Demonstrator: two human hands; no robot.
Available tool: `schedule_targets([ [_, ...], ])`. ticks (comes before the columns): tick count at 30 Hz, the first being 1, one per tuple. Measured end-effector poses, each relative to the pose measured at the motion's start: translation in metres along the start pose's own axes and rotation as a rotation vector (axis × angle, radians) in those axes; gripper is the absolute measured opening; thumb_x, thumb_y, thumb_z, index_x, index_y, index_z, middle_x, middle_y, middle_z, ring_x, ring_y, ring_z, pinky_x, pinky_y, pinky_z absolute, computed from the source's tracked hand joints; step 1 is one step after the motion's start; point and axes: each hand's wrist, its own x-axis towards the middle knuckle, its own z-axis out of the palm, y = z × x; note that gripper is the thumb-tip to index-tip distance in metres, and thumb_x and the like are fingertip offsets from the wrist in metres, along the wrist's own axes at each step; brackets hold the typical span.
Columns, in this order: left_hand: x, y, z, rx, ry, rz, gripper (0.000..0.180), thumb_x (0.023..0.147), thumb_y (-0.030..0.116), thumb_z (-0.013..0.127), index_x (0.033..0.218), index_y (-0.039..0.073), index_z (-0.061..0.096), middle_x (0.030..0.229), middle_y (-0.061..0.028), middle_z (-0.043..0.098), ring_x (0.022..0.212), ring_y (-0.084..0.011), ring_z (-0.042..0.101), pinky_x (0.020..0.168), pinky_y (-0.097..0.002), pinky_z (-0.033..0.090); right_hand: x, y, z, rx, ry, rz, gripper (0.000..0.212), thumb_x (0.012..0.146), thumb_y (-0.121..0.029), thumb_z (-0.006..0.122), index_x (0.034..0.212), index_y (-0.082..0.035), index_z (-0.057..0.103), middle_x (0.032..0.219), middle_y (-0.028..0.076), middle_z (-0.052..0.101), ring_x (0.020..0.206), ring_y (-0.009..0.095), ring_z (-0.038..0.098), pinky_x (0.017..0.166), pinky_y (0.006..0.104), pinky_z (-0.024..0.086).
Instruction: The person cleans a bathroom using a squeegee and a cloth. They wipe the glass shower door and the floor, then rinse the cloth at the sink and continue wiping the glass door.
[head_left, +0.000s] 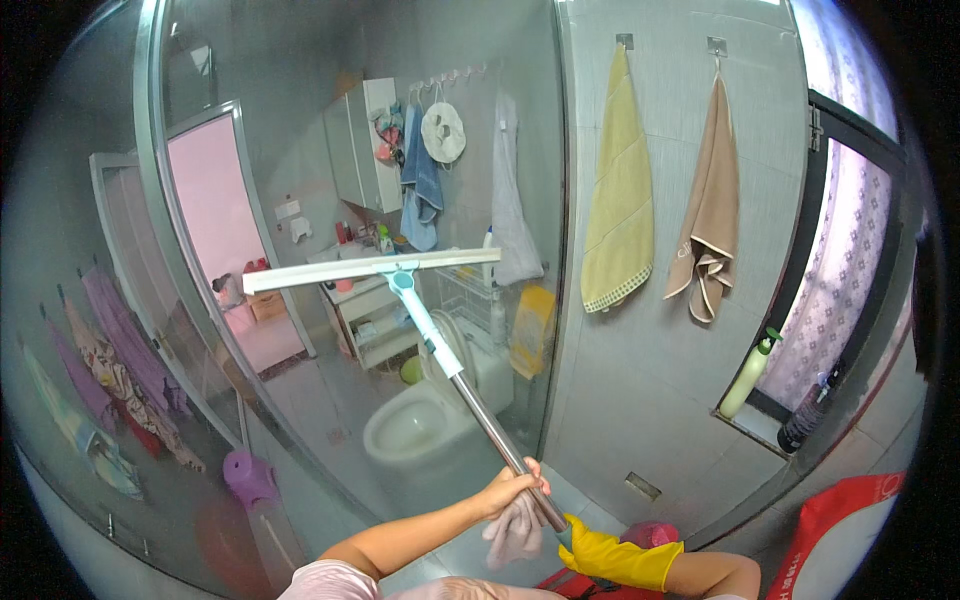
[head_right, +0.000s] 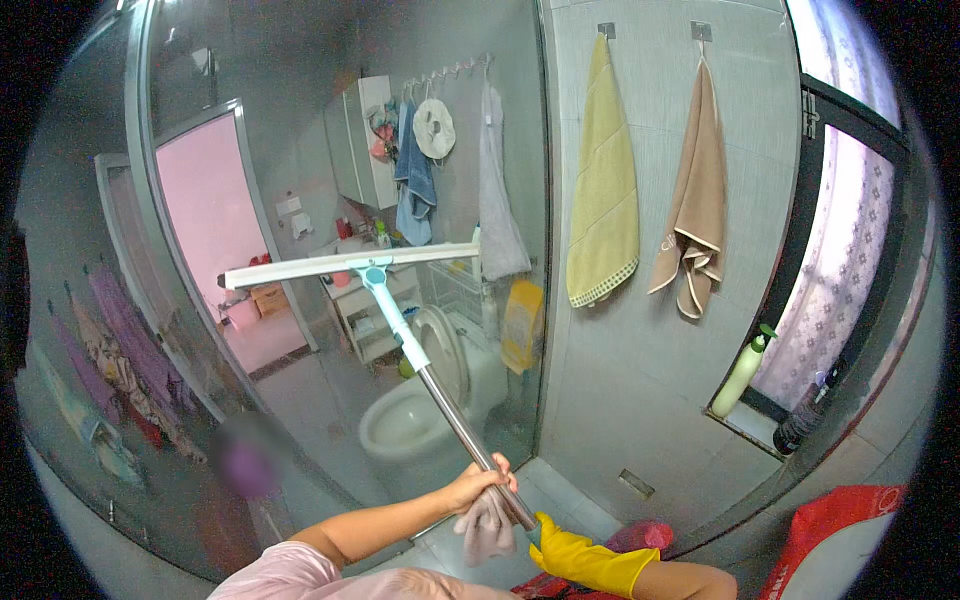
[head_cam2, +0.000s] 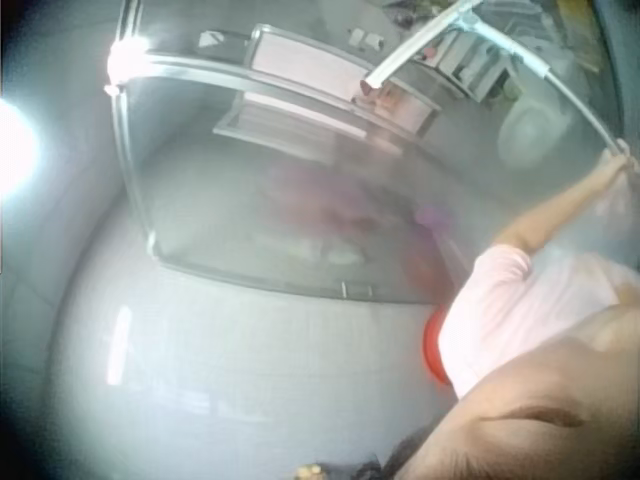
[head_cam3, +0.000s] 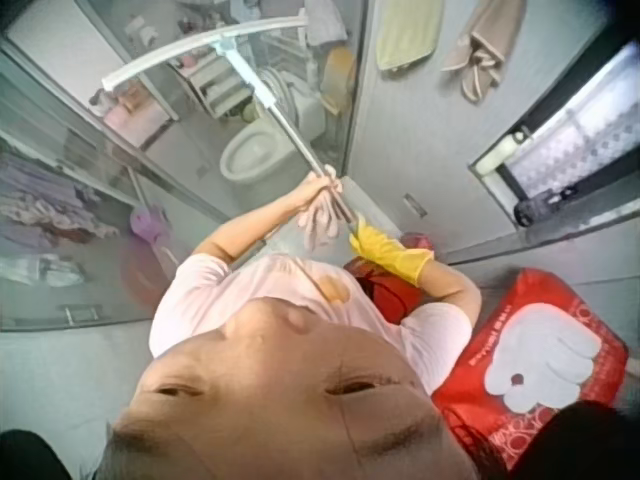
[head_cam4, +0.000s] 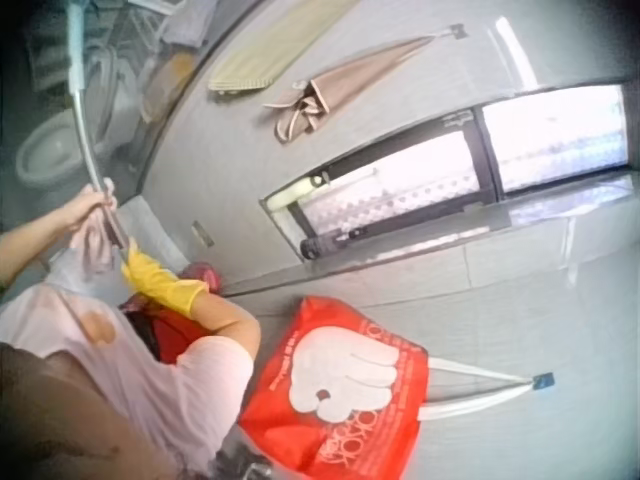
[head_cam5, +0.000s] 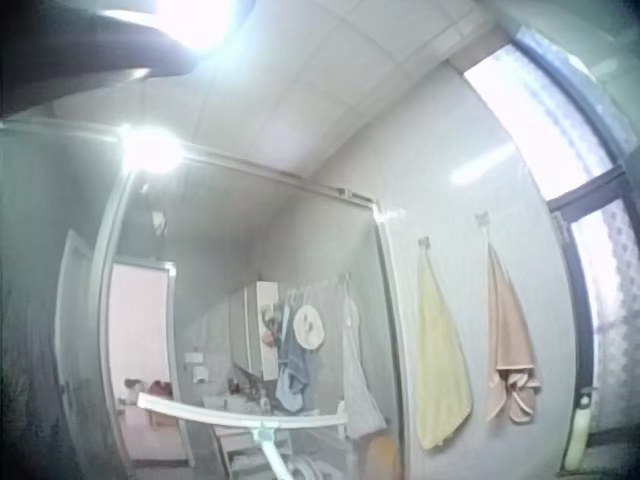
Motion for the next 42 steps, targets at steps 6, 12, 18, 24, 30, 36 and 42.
schedule_targets([
  [6,-0.020,-0.042,0.017,0.071,0.128,0.002,0.007,0.084,0.009,0.050,0.088,0.007,0.045,0.088,-0.0119,0.058,0.084,-0.0186,0.056,0.078,-0.0301,0.045,-0.052,-0.025,-0.027,-0.117,-0.047,-0.023,0.054,0.081,-0.016,0.054,0.126,-0.002,0.030,0.091,0.017,0.057,0.076,0.030,0.059,0.072,0.0379,0.047],
  [12,0.015,-0.001,0.090,0.291,0.161,0.038,0.021,0.087,0.022,0.054,0.082,0.002,0.053,0.075,-0.0083,0.060,0.073,-0.0123,0.056,0.066,-0.0256,0.044,-0.097,-0.121,-0.133,0.760,-0.165,0.444,0.051,0.081,-0.011,0.057,0.127,-0.007,0.037,0.085,0.011,0.060,0.068,0.016,0.059,0.065,0.0291,0.047],
  [18,0.104,0.050,0.137,0.182,0.171,0.070,0.032,0.084,0.034,0.058,0.079,0.005,0.047,0.068,-0.0088,0.060,0.055,-0.0149,0.058,0.050,-0.0264,0.048,-0.083,-0.173,-0.211,1.010,0.081,0.394,0.051,0.081,-0.015,0.057,0.128,-0.006,0.038,0.079,0.011,0.060,0.054,0.016,0.053,0.052,0.0262,0.044],
  [24,0.178,0.095,0.147,0.111,0.152,0.149,0.035,0.084,0.036,0.056,0.077,0.003,0.049,0.064,-0.0099,0.058,0.050,-0.0165,0.056,0.047,-0.0300,0.048,-0.047,-0.176,-0.279,1.170,0.130,0.395,0.047,0.080,-0.018,0.058,0.124,-0.009,0.044,0.079,0.007,0.056,0.053,0.010,0.047,0.047,0.0240,0.040],
  [30,0.211,0.147,0.151,0.033,0.128,0.219,0.033,0.082,0.035,0.058,0.085,0.003,0.048,0.067,-0.0105,0.057,0.053,-0.0190,0.056,0.049,-0.0347,0.049,-0.015,-0.190,-0.314,1.108,0.165,0.322,0.046,0.081,-0.018,0.057,0.124,-0.007,0.042,0.079,0.006,0.054,0.052,0.009,0.046,0.046,0.0226,0.039],
  [36,0.240,0.203,0.135,0.159,0.158,0.223,0.044,0.077,0.044,0.063,0.095,0.007,0.049,0.077,-0.0057,0.057,0.067,-0.0155,0.053,0.059,-0.0313,0.047,0.015,-0.214,-0.324,1.105,0.183,0.275,0.042,0.084,-0.015,0.054,0.123,-0.005,0.041,0.078,0.005,0.052,0.053,0.009,0.047,0.049,0.0243,0.043],
  [42,0.261,0.240,0.093,0.166,0.253,0.183,0.023,0.077,0.030,0.061,0.082,0.009,0.053,0.065,-0.0017,0.055,0.056,-0.0136,0.049,0.052,-0.0323,0.044,0.029,-0.228,-0.309,0.932,0.147,0.367,0.041,0.082,-0.013,0.055,0.120,-0.006,0.042,0.079,0.008,0.053,0.057,0.013,0.050,0.054,0.0300,0.049],
])
